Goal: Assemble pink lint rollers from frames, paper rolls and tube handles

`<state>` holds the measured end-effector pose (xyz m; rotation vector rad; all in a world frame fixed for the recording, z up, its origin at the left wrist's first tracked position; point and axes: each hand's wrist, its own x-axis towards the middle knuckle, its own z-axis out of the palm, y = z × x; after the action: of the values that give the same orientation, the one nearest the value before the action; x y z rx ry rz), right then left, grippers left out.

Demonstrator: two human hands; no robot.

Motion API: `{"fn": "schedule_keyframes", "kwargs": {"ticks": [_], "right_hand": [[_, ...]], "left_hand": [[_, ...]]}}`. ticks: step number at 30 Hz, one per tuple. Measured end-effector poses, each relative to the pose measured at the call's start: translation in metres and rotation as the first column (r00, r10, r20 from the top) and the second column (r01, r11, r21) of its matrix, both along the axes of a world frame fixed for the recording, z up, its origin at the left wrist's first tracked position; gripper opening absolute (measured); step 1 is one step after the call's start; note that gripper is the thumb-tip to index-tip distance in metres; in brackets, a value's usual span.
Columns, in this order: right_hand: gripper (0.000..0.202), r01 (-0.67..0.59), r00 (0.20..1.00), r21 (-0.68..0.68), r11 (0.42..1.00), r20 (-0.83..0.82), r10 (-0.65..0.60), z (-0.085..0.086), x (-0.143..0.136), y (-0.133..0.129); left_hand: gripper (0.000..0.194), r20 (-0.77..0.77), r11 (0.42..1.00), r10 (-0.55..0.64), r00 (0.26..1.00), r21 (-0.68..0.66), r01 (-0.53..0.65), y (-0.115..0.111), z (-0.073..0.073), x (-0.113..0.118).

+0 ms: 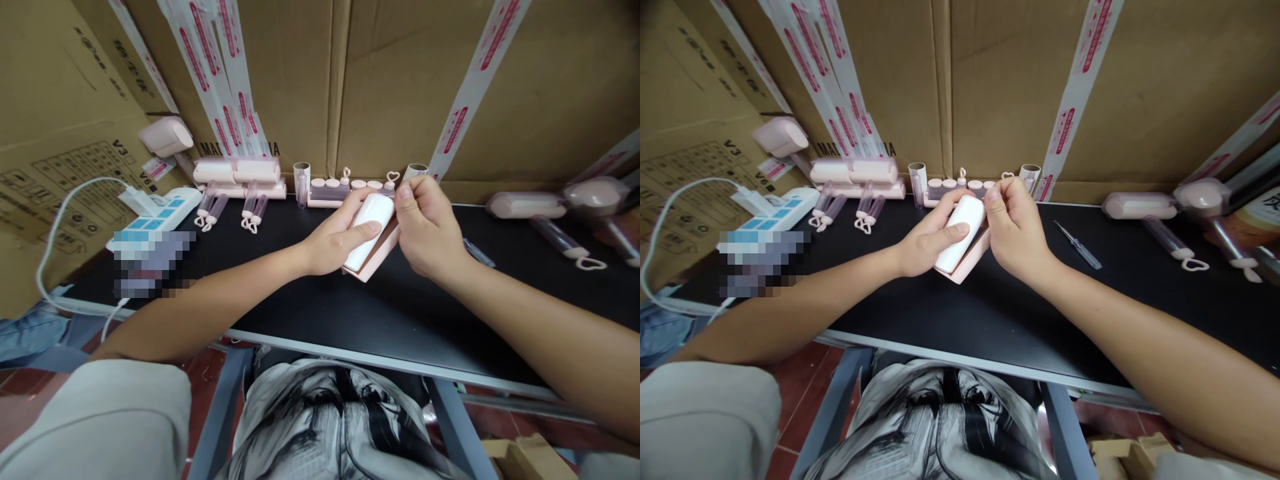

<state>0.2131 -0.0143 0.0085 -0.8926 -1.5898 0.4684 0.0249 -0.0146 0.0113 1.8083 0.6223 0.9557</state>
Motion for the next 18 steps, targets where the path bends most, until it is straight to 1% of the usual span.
{"fn": "schedule_keyframes", "kwargs": {"ticks": [5,7,9,12,15,17,18], "right_hand": [[0.043,0.060,0.994,0.051,0.997,0.085,-0.064,0.004,0.000,-0.010],[0.048,0.062,0.996,0.072,0.996,0.063,-0.066,0.007,0.001,-0.014],[0.051,0.039,0.999,0.060,0.997,0.020,-0.040,0.007,0.001,-0.017],[0.050,-0.045,0.996,-0.018,0.999,-0.073,0.044,0.004,0.001,-0.015],[0.045,-0.173,0.970,-0.106,0.979,-0.192,0.150,-0.003,-0.001,-0.009],[0.040,-0.250,0.954,-0.137,0.958,-0.204,0.219,-0.007,-0.002,-0.005],[0.042,-0.283,0.950,-0.149,0.948,-0.182,0.255,-0.009,-0.003,-0.004]], "left_hand": [[0.071,-0.062,0.998,0.014,0.998,0.063,-0.010,-0.006,-0.004,-0.002],[0.073,-0.044,0.997,0.026,0.999,0.073,-0.023,-0.011,-0.007,-0.001],[0.076,-0.009,0.997,0.026,1.000,0.079,-0.025,-0.015,-0.009,0.001],[0.080,0.028,0.995,0.005,1.000,0.102,-0.008,-0.015,-0.013,0.002],[0.079,0.074,0.991,0.032,0.997,0.127,-0.041,-0.004,-0.017,-0.001],[0.077,0.123,0.988,0.072,0.990,0.126,-0.088,0.007,-0.019,-0.005],[0.076,0.146,0.987,0.088,0.985,0.120,-0.105,0.012,-0.020,-0.007]]}}
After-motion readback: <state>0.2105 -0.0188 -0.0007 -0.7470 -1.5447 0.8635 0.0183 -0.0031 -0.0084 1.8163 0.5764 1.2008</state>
